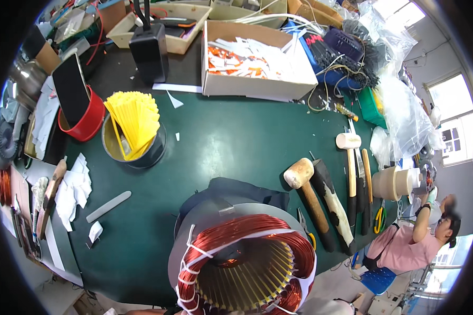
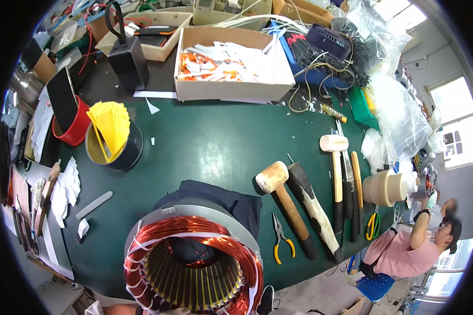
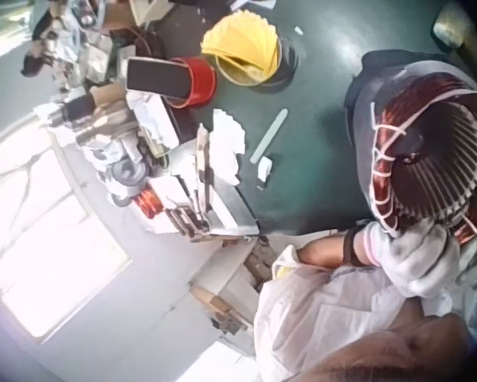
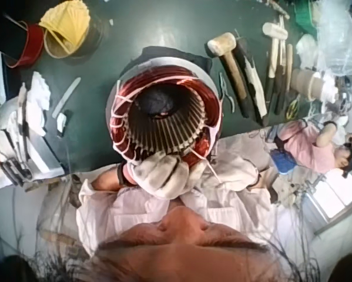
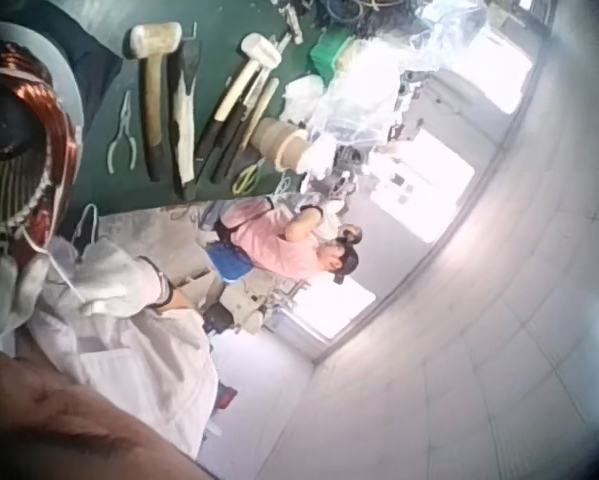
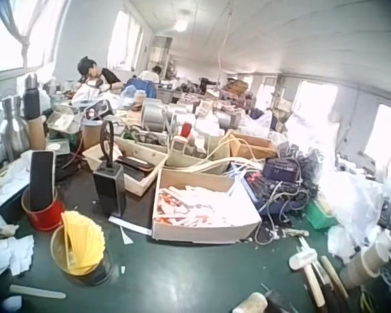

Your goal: The person is wiring a motor stator using white thread and a tool.

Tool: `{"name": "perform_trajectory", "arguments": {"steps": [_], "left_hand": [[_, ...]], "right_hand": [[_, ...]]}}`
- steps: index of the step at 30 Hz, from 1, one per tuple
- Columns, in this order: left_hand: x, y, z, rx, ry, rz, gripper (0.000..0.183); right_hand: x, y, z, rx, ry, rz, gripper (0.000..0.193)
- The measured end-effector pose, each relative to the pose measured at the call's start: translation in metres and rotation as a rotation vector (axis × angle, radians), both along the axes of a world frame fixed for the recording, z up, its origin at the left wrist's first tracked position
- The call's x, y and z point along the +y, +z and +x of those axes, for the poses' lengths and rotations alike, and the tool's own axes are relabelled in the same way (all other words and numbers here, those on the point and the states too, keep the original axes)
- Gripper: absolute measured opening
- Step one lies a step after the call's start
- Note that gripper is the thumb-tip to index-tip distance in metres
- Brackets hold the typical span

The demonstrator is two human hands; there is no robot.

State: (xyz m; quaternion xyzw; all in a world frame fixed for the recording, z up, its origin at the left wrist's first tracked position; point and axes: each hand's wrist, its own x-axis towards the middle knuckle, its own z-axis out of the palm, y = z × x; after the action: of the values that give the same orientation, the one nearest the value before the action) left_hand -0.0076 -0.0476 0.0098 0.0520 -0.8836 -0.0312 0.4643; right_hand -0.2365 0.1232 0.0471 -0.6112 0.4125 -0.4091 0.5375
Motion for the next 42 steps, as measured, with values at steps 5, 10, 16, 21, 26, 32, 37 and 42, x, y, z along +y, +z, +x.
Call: {"name": "perform_trajectory", "arguments": {"steps": [5,10,16,21,26,32,37,42], "left_hand": [[0.0,-0.002,-0.005,0.028,-0.056,0.073,0.024],[0.0,-0.004,-0.005,0.04,-0.068,0.095,0.022],[-0.003,-0.005,-0.002,0.064,-0.036,0.044,0.022],[-0.004,0.009,0.001,0.025,-0.059,0.084,0.022],[-0.011,0.027,-0.004,-0.103,-0.076,0.28,0.031],[-0.007,0.057,-0.007,-0.356,0.01,0.574,0.03],[-0.003,0.057,0.004,-0.279,0.014,0.515,0.038],[-0.001,0.053,0.007,-0.289,0.012,0.476,0.033]], "right_hand": [[-0.06,0.022,0.013,-0.303,-0.055,-0.385,0.032],[-0.083,0.021,0.018,-0.324,-0.126,-0.495,0.034],[-0.058,-0.001,0.023,-0.357,-0.068,-0.34,0.044],[-0.051,-0.002,0.029,-0.265,-0.167,-0.332,0.044],[-0.052,0.015,0.033,-0.125,-0.258,-0.321,0.035],[-0.034,0.002,0.058,-0.201,-0.529,-0.345,0.049],[-0.037,0.0,0.071,-0.246,-0.501,-0.368,0.008],[-0.021,-0.014,0.094,-0.356,-0.621,-0.401,0.022]]}}
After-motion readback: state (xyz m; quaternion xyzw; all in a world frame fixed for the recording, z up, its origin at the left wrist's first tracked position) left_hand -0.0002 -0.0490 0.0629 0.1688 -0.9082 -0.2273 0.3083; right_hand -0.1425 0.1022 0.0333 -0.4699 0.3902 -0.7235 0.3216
